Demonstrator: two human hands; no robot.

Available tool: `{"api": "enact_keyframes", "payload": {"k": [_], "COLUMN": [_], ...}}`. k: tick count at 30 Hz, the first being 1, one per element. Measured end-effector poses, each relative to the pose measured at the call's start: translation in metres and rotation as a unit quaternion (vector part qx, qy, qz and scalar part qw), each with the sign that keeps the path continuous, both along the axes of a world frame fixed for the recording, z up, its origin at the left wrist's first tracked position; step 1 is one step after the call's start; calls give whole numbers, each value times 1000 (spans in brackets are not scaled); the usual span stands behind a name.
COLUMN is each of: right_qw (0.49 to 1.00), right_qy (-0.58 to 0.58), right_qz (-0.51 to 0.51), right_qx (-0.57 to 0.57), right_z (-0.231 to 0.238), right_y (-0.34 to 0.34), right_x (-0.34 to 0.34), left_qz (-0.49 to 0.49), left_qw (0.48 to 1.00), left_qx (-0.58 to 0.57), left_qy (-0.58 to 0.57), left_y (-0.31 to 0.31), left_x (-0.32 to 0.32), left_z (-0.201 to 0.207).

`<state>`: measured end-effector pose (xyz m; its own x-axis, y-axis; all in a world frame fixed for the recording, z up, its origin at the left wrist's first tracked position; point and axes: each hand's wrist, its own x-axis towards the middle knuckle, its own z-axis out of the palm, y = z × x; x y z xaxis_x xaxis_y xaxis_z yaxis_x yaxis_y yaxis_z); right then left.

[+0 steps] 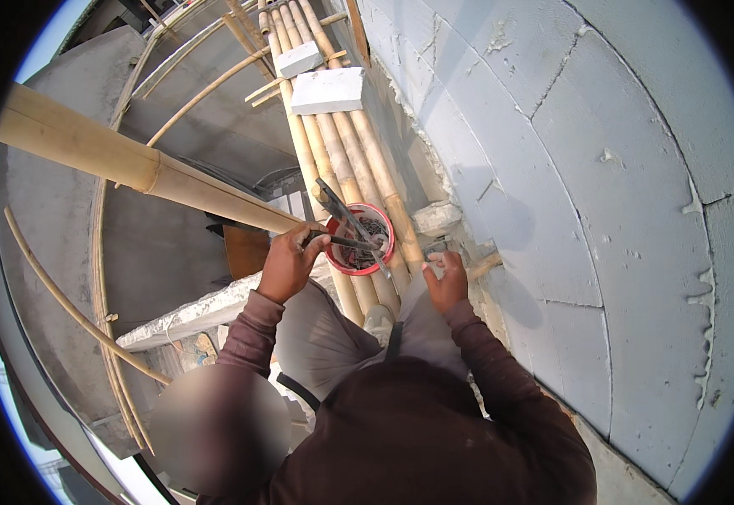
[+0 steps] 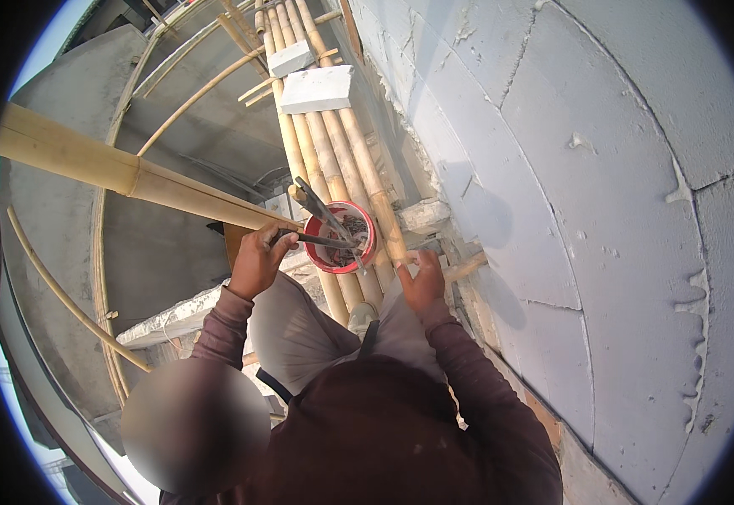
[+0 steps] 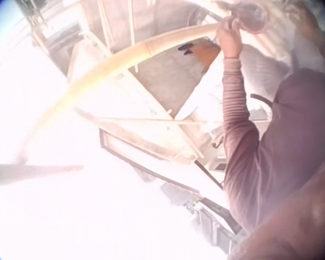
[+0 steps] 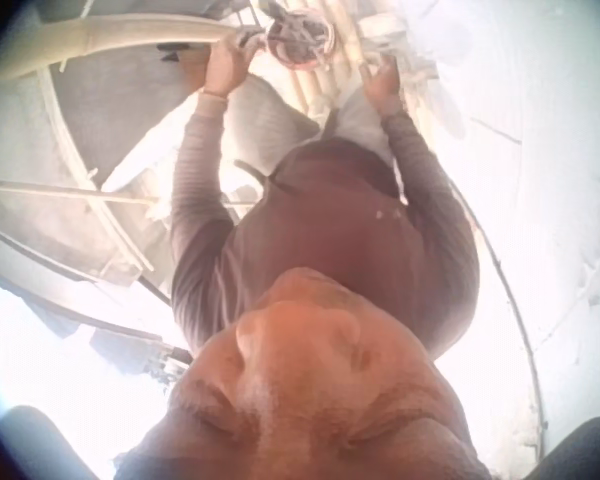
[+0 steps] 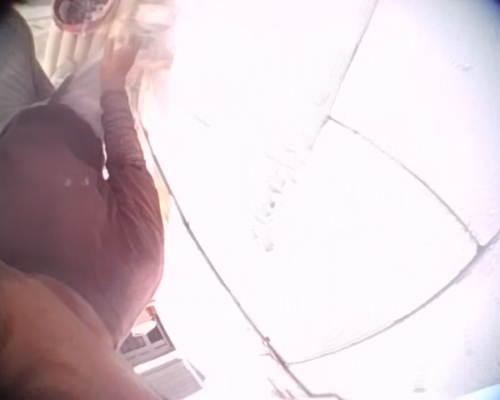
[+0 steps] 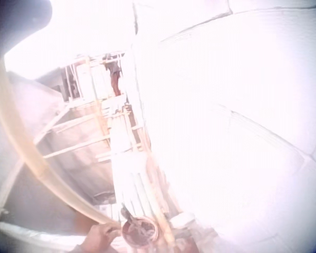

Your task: The person applies mortar to the edge of a masonry block using a trowel and then secures a bamboo pole to the block wall by twisting a wire around the pole and through a pre-drilled hole using pliers.

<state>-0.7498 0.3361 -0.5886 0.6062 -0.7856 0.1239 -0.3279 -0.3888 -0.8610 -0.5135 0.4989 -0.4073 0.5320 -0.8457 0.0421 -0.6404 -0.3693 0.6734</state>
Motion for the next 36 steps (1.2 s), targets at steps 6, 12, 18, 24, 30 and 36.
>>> {"api": "enact_keyframes", "payload": {"k": [6,12,18,24,30,36], "right_qw": [990,985,957,837,786,895], "right_qy": [-64,-115,-278,-458,-470,-304], "right_qz": [-5,-11,3,230,272,243], "right_qx": [127,129,80,193,296,219], "right_z": [26,60,120,189,261,284], "right_y": [26,6,-44,-52,-17,-40], "right_x": [17,29,38,71,45,23], "left_qz": [131,157,119,111,-68,-84], "left_qw": [962,910,820,624,720,879], "left_qx": [-139,-270,-363,-428,-153,-57], "left_qy": [195,273,426,645,674,466], "left_y": [-12,-9,-24,-20,-36,-59], "left_x": [0,-7,-37,-67,-59,-49], "left_z": [20,47,90,78,9,60]}}
